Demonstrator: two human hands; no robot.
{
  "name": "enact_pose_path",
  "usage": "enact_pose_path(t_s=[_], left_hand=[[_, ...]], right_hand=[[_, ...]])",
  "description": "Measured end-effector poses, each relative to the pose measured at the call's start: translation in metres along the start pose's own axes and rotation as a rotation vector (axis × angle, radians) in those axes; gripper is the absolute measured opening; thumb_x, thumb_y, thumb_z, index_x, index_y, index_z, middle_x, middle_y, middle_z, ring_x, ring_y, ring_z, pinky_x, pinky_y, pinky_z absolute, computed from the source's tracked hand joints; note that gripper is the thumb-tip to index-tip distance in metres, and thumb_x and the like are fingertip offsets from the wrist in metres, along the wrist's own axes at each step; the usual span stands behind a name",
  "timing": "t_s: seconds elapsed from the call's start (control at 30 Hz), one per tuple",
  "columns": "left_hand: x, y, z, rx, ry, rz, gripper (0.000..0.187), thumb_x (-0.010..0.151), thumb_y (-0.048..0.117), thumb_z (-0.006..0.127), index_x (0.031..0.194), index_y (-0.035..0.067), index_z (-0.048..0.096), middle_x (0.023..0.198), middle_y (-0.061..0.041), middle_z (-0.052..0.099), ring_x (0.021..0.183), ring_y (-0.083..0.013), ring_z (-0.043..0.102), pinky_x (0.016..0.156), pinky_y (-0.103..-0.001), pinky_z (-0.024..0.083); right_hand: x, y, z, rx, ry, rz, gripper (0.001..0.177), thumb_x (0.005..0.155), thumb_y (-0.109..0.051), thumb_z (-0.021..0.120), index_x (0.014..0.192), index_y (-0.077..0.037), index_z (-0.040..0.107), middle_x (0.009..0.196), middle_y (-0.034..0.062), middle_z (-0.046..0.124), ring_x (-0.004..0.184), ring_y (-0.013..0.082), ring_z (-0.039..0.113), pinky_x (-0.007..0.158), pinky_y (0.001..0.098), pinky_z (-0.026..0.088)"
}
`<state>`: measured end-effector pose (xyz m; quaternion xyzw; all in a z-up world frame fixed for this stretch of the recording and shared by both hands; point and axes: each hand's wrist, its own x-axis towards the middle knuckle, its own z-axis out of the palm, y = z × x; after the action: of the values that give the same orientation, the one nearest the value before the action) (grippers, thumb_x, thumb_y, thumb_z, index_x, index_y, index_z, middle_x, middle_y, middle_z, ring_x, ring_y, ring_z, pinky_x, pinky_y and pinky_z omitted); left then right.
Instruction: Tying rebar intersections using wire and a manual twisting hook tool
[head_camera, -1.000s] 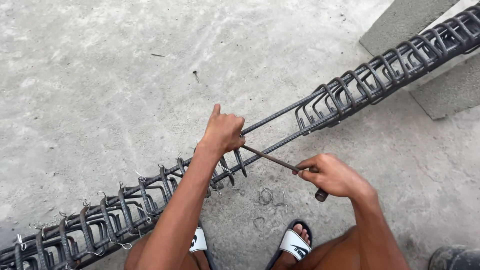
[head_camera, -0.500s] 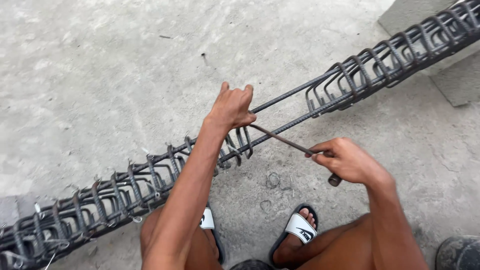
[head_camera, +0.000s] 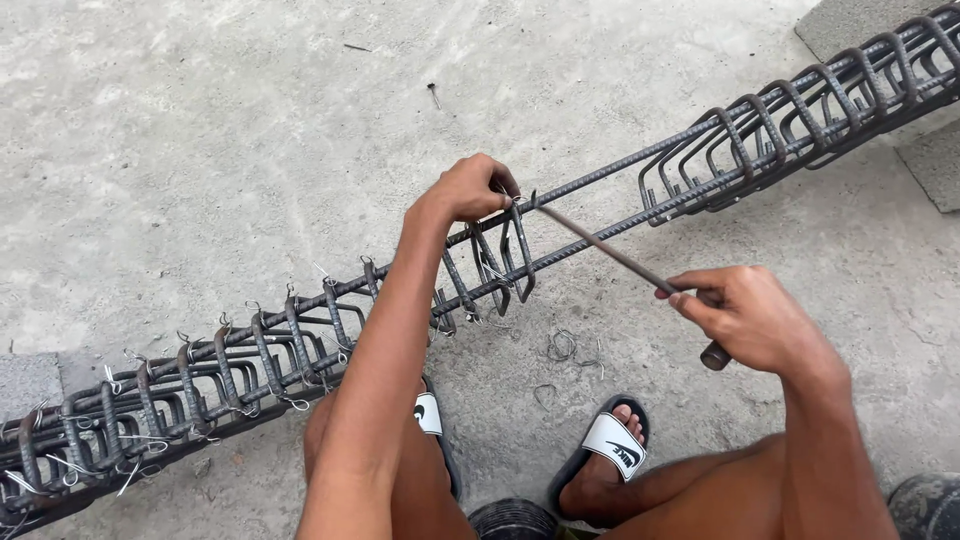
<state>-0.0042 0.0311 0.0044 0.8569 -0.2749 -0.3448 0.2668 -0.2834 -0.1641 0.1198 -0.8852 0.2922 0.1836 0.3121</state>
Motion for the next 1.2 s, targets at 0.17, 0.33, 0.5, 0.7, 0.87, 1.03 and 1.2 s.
enact_pose_path(t_s=[0.17,0.33,0.5,0.7,0.87,1.03,1.2], left_hand=[[0.027,-0.03,0.016,0.021,0.032,0.076,0.019,0.086,0.017,0.069,0.102,0.022,0.077,0.104,-0.001,0.078,0.107,-0.0225,0.071,0.099,-0.045,0.049],[0.062,-0.056,0.037,0.038,0.071,0.119,0.018,0.087,0.025,0.069,0.099,0.032,0.078,0.099,0.004,0.078,0.114,-0.0259,0.069,0.108,-0.054,0.037],[0.051,-0.041,0.037,0.033,0.041,0.115,0.019,0.095,0.023,0.057,0.101,0.032,0.074,0.102,0.001,0.076,0.115,-0.027,0.068,0.105,-0.052,0.044],[0.058,-0.047,0.041,-0.063,0.068,0.202,0.023,0.091,0.012,0.055,0.094,0.023,0.074,0.095,-0.01,0.075,0.11,-0.035,0.068,0.101,-0.052,0.048],[0.022,-0.021,0.019,-0.046,0.067,0.203,0.024,0.089,0.013,0.052,0.092,0.025,0.073,0.093,-0.007,0.073,0.109,-0.0319,0.067,0.103,-0.05,0.044],[0.022,-0.02,0.021,-0.01,0.082,0.148,0.024,0.091,0.017,0.053,0.089,0.032,0.072,0.095,0.003,0.072,0.111,-0.025,0.065,0.107,-0.05,0.032],[0.045,-0.042,0.024,0.1,0.218,0.094,0.026,0.092,0.02,0.059,0.112,0.033,0.067,0.104,0.002,0.065,0.114,-0.0249,0.061,0.103,-0.056,0.03]], right_hand=[[0.026,0.009,0.033,0.169,0.053,-0.015,0.031,0.095,-0.021,0.064,0.116,-0.004,0.078,0.054,0.0122,0.062,0.049,0.0241,0.062,0.048,0.0362,0.044],[0.047,-0.001,0.061,0.248,0.109,-0.072,0.034,0.088,-0.032,0.066,0.115,-0.015,0.079,0.049,0.005,0.062,0.055,0.0197,0.068,0.063,0.0334,0.052],[0.041,-0.02,0.062,0.222,0.091,-0.06,0.035,0.089,-0.029,0.063,0.114,-0.01,0.079,0.05,0.0081,0.065,0.058,0.0226,0.073,0.07,0.0358,0.055],[0.04,-0.027,0.057,0.151,0.069,-0.081,0.034,0.092,-0.029,0.062,0.116,-0.012,0.079,0.053,0.0114,0.067,0.066,0.03,0.071,0.071,0.0408,0.053],[0.037,-0.033,0.054,0.153,0.078,-0.086,0.034,0.092,-0.029,0.061,0.116,-0.012,0.079,0.054,0.0114,0.067,0.068,0.0301,0.071,0.073,0.0411,0.053],[0.052,-0.017,0.063,0.181,0.12,-0.106,0.033,0.093,-0.029,0.061,0.116,-0.014,0.079,0.054,0.0101,0.067,0.067,0.0288,0.069,0.072,0.0415,0.053],[0.074,-0.002,0.084,0.221,0.166,-0.116,0.03,0.094,-0.029,0.062,0.116,-0.016,0.079,0.053,0.0062,0.067,0.065,0.0241,0.07,0.067,0.0395,0.052]])
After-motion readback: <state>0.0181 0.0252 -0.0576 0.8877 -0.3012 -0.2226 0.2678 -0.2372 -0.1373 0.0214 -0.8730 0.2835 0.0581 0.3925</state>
